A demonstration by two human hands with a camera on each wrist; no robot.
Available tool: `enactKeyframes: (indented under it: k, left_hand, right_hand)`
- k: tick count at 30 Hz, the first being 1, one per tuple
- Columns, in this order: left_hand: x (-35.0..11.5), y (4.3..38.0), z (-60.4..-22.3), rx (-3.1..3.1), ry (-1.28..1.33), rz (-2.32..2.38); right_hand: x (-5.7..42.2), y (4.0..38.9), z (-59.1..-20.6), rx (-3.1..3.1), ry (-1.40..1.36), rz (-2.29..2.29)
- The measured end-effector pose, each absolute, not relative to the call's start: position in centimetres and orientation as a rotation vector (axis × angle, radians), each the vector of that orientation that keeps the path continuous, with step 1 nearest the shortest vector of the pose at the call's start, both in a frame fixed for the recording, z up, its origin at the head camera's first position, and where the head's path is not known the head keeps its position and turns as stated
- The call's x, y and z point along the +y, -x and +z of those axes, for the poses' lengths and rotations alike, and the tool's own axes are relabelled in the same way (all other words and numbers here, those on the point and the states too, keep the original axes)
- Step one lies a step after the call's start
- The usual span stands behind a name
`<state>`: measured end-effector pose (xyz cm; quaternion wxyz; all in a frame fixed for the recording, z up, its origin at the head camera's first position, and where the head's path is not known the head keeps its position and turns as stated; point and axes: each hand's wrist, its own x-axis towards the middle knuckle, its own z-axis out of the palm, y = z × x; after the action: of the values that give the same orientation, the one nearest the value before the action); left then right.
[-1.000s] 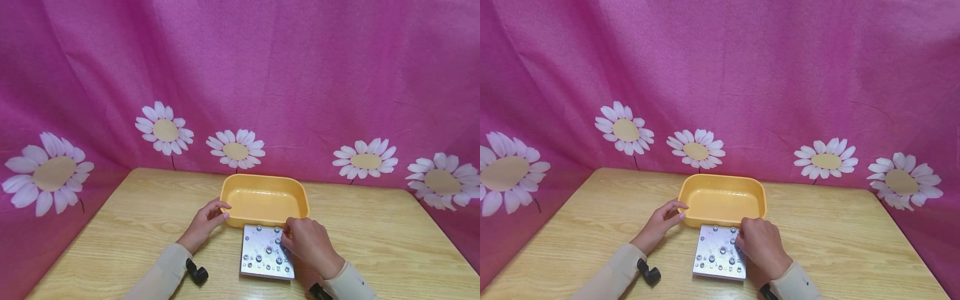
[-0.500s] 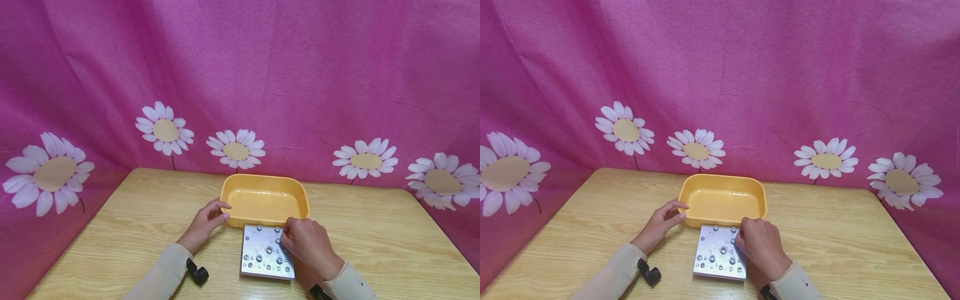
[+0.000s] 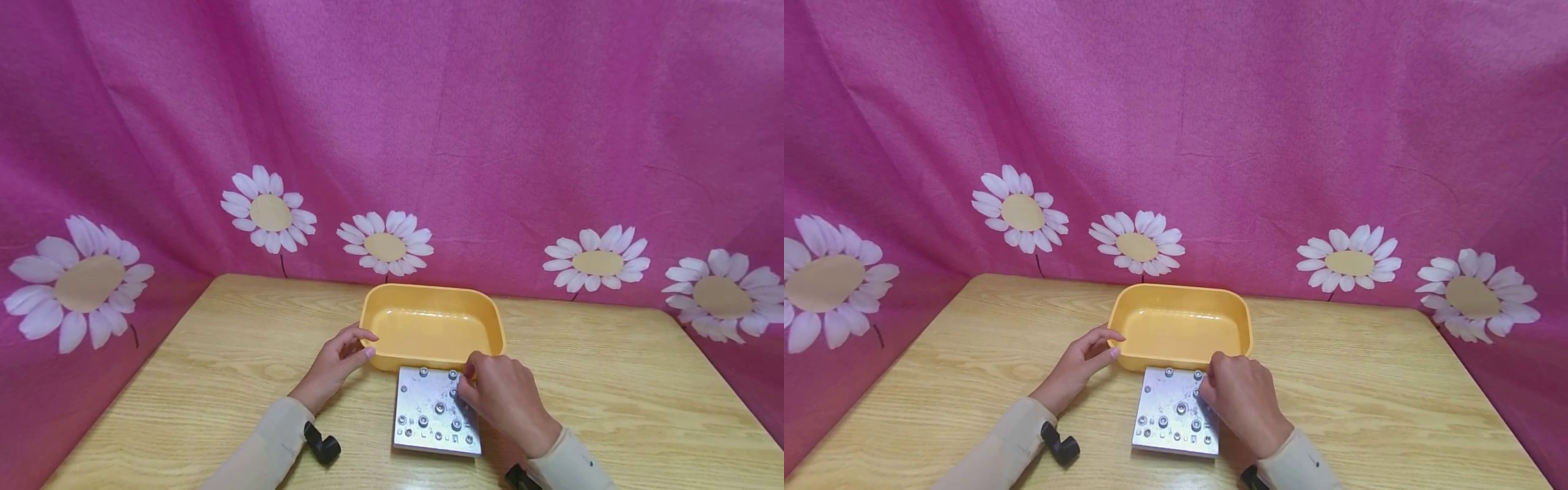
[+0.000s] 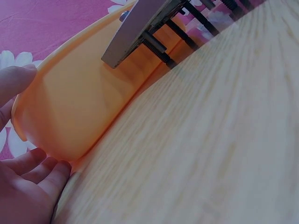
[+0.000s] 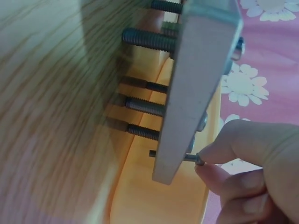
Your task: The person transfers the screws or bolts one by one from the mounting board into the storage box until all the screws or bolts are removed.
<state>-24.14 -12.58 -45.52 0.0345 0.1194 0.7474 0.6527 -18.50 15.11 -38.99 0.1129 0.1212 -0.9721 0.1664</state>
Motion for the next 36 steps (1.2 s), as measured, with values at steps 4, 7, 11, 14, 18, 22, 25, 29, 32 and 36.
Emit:
enactKeyframes:
  k: [4,7,11,14,18,22,25,29,32,36]
  left_hand:
    - [-12.6,24.2,-45.6,2.295,-0.373,2.01]
    - [-12.6,24.2,-45.6,2.287,-0.373,2.016]
    - [-12.6,24.1,-45.5,2.286,-0.367,2.014]
    - [-12.5,24.2,-45.5,2.29,-0.367,2.01]
    - [-12.5,24.2,-45.5,2.287,-0.379,2.012]
    - [-12.6,24.2,-45.4,2.288,-0.379,2.005]
    - [-12.5,24.1,-45.4,2.295,-0.367,1.999]
    - [-12.5,24.0,-45.3,2.303,-0.361,2.0]
    - [-12.5,24.1,-45.3,2.305,-0.37,2.005]
    - [-12.6,24.2,-45.3,2.314,-0.367,1.986]
  right_hand:
    - [15.1,18.4,-38.6,-2.864,-0.342,0.519]
    - [15.1,18.3,-38.3,-2.869,-0.335,0.562]
    - [15.2,18.3,-37.8,-2.859,-0.316,0.604]
    - [15.4,18.3,-37.4,-2.838,-0.317,0.613]
    - [15.7,18.5,-36.9,-2.784,-0.353,0.627]
    - [15.5,19.1,-36.5,-2.739,-0.386,0.663]
    - [15.3,19.6,-36.2,-2.711,-0.399,0.682]
    - [14.9,20.5,-36.1,-2.672,-0.413,0.715]
    - [14.6,21.4,-36.2,-2.652,-0.4,0.764]
    - [14.3,22.8,-36.9,-2.639,-0.36,0.838]
